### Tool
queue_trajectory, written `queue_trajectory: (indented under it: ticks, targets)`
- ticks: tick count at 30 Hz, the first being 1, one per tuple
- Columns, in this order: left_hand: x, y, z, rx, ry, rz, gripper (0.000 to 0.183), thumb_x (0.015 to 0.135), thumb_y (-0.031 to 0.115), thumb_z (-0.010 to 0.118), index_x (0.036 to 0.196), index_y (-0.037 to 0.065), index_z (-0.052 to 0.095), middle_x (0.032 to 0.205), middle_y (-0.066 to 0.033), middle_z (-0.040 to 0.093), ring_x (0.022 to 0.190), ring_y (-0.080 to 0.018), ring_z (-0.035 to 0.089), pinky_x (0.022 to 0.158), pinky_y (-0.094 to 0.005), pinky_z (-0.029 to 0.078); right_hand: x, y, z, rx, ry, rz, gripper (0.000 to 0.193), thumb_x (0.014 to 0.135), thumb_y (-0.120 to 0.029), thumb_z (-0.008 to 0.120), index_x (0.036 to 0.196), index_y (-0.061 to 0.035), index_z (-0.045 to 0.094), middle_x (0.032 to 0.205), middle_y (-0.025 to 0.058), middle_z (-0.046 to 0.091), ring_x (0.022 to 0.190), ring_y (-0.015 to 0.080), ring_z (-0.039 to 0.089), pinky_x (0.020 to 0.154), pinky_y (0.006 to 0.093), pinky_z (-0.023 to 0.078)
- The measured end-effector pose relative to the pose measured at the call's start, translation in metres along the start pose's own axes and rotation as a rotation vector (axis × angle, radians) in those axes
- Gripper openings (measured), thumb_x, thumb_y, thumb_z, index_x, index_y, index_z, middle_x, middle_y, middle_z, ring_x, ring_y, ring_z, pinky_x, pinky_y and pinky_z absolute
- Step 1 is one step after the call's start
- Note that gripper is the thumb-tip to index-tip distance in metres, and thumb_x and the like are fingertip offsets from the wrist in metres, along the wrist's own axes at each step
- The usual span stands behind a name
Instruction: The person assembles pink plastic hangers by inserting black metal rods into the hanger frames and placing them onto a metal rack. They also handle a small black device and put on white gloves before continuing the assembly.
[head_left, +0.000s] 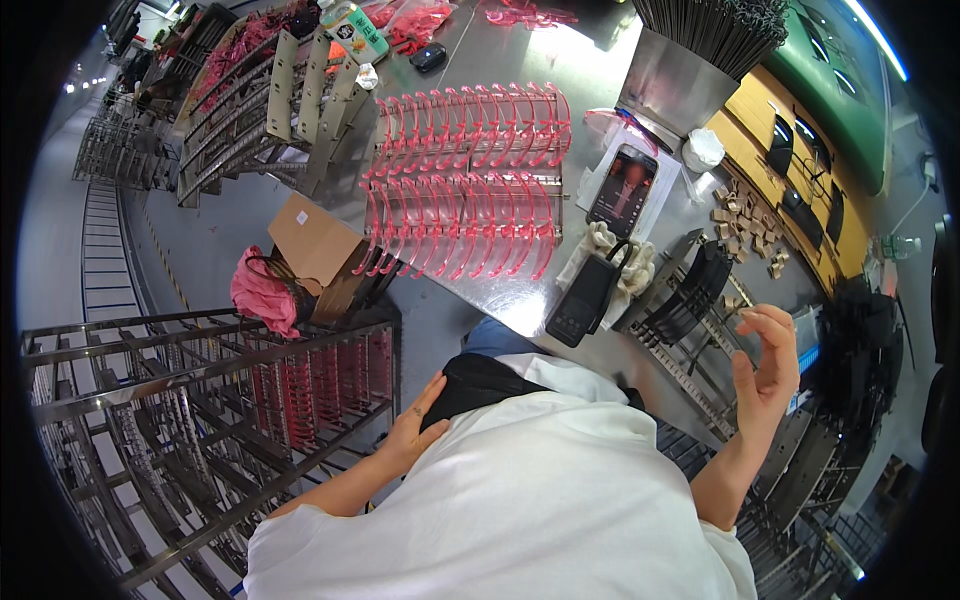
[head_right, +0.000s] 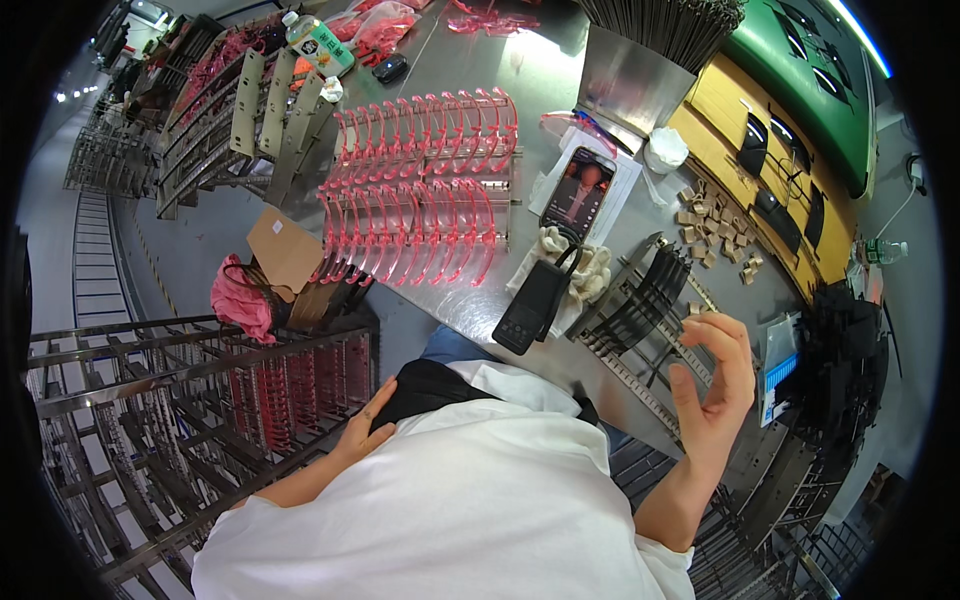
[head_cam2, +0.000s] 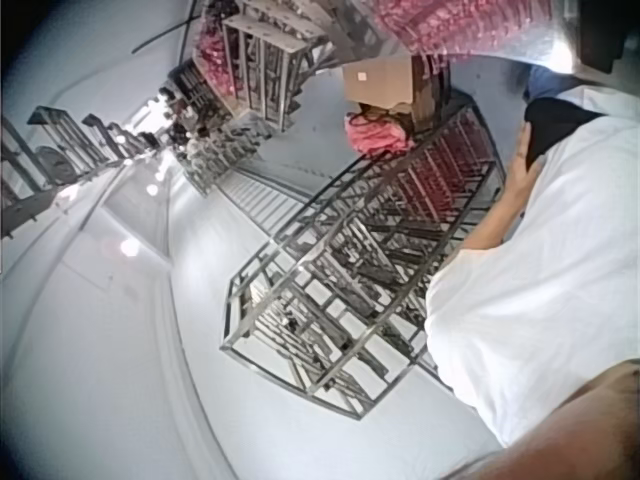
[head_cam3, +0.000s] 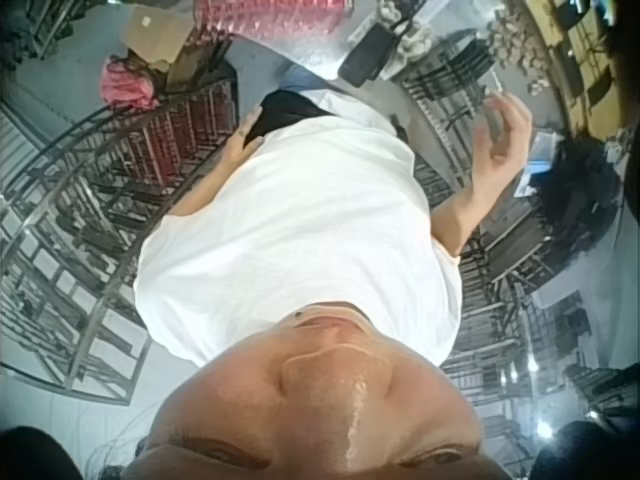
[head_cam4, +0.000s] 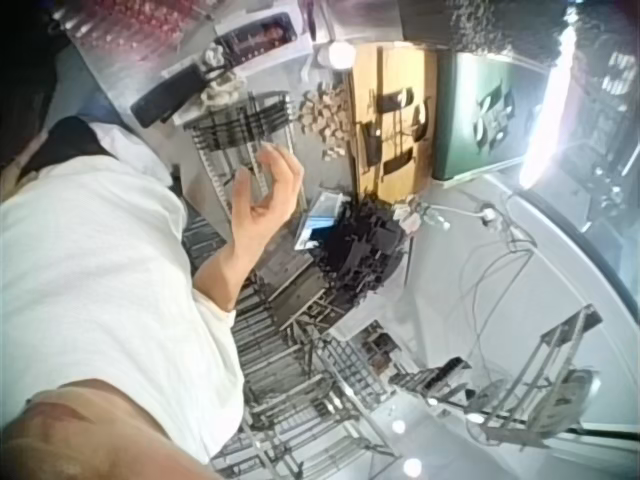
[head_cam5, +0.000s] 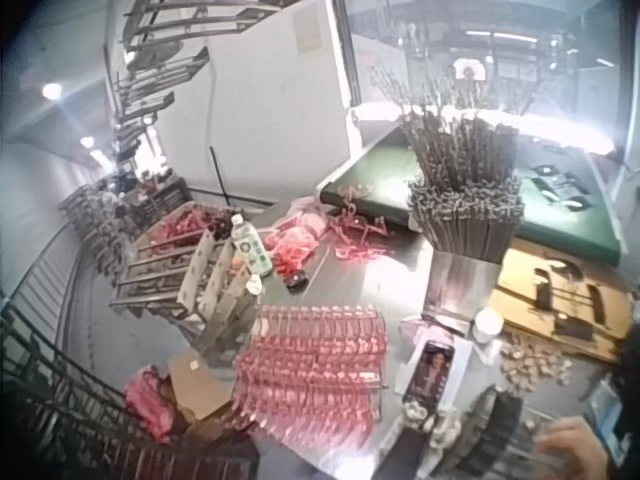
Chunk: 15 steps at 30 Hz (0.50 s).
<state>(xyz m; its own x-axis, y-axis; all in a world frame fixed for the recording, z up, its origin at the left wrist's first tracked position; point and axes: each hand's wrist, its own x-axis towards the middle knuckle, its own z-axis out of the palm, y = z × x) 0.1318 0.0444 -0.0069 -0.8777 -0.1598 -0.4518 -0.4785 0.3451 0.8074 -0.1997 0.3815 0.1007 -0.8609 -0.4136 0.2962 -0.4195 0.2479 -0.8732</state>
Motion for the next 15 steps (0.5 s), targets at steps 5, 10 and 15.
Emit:
queue_trajectory:
  ticks: [5,10,15]
  targets:
    - [0.003,-0.001,-0.004,0.007,-0.041,0.006,0.075,0.101,0.026,0.062,0.164,0.007,0.026,0.171,-0.0155,0.023,0.156,-0.0278,0.028,0.124,-0.0370,0.024,0.002,-0.002,0.001,-0.014,0.000,-0.002,0.032,0.084,-0.004,0.076,0.115,0.0014,0.068,0.117,0.0120,0.063,0.097,0.0203,0.061,0.091,0.0319,0.048]
    - [0.009,-0.003,-0.009,0.034,-0.096,0.037,0.076,0.102,0.030,0.061,0.164,0.007,0.024,0.171,-0.0168,0.020,0.157,-0.0325,0.025,0.125,-0.0388,0.024,0.001,-0.003,-0.001,-0.029,0.017,0.002,0.033,0.083,-0.003,0.075,0.114,0.0013,0.068,0.117,0.0120,0.063,0.097,0.0206,0.061,0.090,0.0320,0.048]
    - [0.034,0.031,-0.041,0.231,-0.229,0.164,0.068,0.100,0.032,0.064,0.157,0.005,0.040,0.164,-0.0199,0.037,0.151,-0.0346,0.035,0.123,-0.0411,0.031,0.007,-0.007,-0.004,-0.085,0.053,0.029,0.030,0.081,0.001,0.071,0.111,0.0014,0.068,0.111,0.0126,0.063,0.096,0.0207,0.061,0.089,0.0308,0.047]
